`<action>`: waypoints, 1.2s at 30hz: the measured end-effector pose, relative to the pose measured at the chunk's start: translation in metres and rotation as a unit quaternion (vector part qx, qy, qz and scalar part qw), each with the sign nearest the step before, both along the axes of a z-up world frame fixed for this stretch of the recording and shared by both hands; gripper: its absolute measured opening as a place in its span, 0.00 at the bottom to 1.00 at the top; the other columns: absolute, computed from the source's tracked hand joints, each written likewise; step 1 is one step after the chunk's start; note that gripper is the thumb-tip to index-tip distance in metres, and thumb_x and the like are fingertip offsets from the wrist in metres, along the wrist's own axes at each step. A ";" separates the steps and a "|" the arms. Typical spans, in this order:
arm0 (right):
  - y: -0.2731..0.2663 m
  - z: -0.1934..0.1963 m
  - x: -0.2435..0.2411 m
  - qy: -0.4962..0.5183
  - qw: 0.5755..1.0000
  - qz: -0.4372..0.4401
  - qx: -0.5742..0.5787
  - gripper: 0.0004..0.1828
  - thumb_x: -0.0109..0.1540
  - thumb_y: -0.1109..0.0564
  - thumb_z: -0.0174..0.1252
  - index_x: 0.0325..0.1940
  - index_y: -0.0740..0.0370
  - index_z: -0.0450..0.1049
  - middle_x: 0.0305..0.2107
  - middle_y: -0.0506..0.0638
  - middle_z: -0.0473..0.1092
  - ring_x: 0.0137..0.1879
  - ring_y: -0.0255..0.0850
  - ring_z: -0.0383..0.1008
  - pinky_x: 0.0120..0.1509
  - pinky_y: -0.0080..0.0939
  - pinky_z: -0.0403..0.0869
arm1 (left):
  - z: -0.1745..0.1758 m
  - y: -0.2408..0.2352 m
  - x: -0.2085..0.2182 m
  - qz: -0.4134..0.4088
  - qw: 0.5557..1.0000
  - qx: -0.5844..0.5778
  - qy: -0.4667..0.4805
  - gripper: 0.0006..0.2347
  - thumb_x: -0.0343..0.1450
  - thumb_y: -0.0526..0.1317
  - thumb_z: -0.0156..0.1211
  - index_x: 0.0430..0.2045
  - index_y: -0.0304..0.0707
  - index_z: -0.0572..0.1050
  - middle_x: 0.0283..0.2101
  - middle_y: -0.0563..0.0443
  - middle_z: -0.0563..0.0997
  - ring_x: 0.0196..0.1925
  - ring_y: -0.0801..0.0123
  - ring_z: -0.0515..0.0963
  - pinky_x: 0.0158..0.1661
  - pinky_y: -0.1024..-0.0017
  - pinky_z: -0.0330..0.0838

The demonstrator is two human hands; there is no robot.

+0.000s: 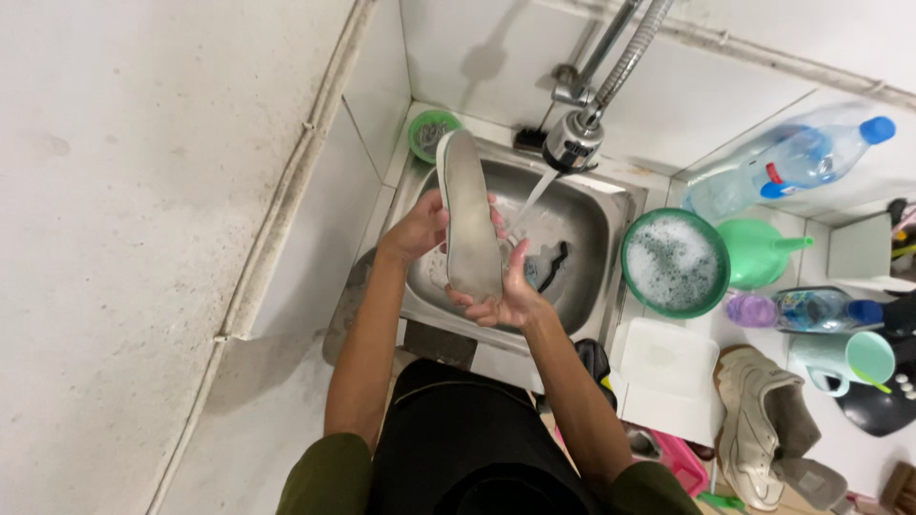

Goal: The person washes a white sneaker in a kitchen sink using a brush and running water. They scrub the shoe's exterior and interior, rinse it thoroughly, and then place it on a pink plastic basket on the floor.

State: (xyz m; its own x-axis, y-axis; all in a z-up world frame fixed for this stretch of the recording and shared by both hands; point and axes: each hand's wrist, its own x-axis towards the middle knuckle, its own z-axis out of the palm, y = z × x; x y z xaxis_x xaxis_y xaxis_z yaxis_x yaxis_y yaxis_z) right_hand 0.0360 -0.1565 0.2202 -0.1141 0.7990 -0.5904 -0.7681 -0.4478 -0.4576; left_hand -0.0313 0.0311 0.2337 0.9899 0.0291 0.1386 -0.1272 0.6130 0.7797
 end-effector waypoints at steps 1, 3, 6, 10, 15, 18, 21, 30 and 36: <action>-0.003 -0.020 0.006 -0.024 0.998 0.025 0.053 0.83 0.36 -0.05 0.12 0.61 0.60 0.69 0.29 0.44 0.57 0.24 0.24 0.54 0.24 0.19 0.58 | -0.009 0.000 0.001 0.036 0.999 0.031 -0.004 0.37 0.69 0.66 0.74 0.64 0.36 0.79 0.56 0.49 0.88 0.48 0.71 0.88 0.36 0.75 0.79; -0.001 -0.050 0.020 -0.059 0.991 0.044 0.112 0.85 0.39 -0.05 0.08 0.61 0.66 0.69 0.32 0.44 0.60 0.28 0.27 0.57 0.26 0.21 0.60 | -0.024 0.000 0.001 0.067 0.995 0.068 -0.021 0.34 0.72 0.64 0.72 0.66 0.37 0.79 0.63 0.46 0.86 0.61 0.63 0.86 0.56 0.62 0.84; 0.014 -0.077 0.047 -0.279 0.955 -0.101 -0.014 0.23 0.79 0.44 0.50 0.67 0.65 0.73 0.48 0.57 0.77 0.45 0.47 0.83 0.49 0.51 0.85 | -0.043 0.005 0.000 0.159 0.949 0.249 0.109 0.32 0.78 0.55 0.69 0.72 0.31 0.71 0.57 0.38 0.82 0.59 0.53 0.84 0.58 0.53 0.80; 0.039 -0.098 0.071 -0.221 0.949 -0.226 -0.002 0.17 0.70 0.55 0.52 0.53 0.67 0.81 0.41 0.63 0.79 0.45 0.52 0.83 0.50 0.52 0.85 | -0.064 0.013 -0.012 0.205 0.898 0.366 0.135 0.25 0.79 0.48 0.67 0.69 0.35 0.71 0.66 0.33 0.81 0.70 0.37 0.78 0.67 0.42 0.75; 0.049 -0.109 0.091 -0.124 0.964 -0.233 0.030 0.07 0.62 0.56 0.58 0.35 0.62 0.78 0.32 0.58 0.79 0.36 0.48 0.84 0.41 0.40 0.84 | -0.071 0.019 -0.011 0.254 0.892 0.356 0.118 0.23 0.77 0.42 0.71 0.66 0.34 0.74 0.64 0.35 0.85 0.69 0.44 0.81 0.66 0.47 0.75; 0.037 -0.090 0.120 -0.144 0.985 -0.083 -0.044 0.11 0.56 0.59 0.58 0.38 0.67 0.81 0.31 0.58 0.80 0.35 0.42 0.86 0.40 0.31 0.86 | -0.075 0.021 -0.008 0.266 0.885 0.361 0.125 0.23 0.75 0.43 0.73 0.65 0.36 0.76 0.63 0.39 0.86 0.67 0.53 0.83 0.68 0.53 0.74; 0.036 -0.043 0.164 -0.166 0.978 -0.083 -0.092 0.13 0.55 0.61 0.57 0.37 0.70 0.83 0.28 0.63 0.79 0.31 0.46 0.85 0.37 0.37 0.87 | -0.071 0.029 -0.003 0.246 0.891 0.360 0.126 0.25 0.76 0.44 0.72 0.67 0.36 0.74 0.65 0.39 0.85 0.70 0.49 0.81 0.71 0.51 0.72; 0.029 0.062 0.253 -0.629 0.761 -0.053 -0.148 0.19 0.66 0.61 0.64 0.61 0.69 0.83 0.54 0.61 0.83 0.47 0.45 0.84 0.51 0.39 0.83 | -0.047 0.031 0.016 0.247 0.884 0.385 0.094 0.23 0.74 0.44 0.69 0.66 0.43 0.77 0.63 0.53 0.88 0.59 0.66 0.86 0.62 0.67 0.79; 0.022 0.030 0.253 -0.658 0.712 -0.145 -0.199 0.29 0.63 0.51 0.64 0.66 0.45 0.63 0.37 0.56 0.79 0.42 0.53 0.86 0.43 0.56 0.81 | -0.048 0.030 0.020 0.239 0.893 0.376 0.071 0.22 0.77 0.45 0.71 0.64 0.35 0.76 0.64 0.38 0.86 0.69 0.48 0.82 0.67 0.49 0.74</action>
State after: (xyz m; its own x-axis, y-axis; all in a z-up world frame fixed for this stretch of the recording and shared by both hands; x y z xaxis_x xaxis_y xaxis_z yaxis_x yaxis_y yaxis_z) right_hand 0.2892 -0.1344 0.2501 0.8824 0.4161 -0.2196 0.1221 -0.6532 -0.7473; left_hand -0.0115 0.0612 0.1853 0.8982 0.4046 0.1719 -0.1023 -0.1880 0.9768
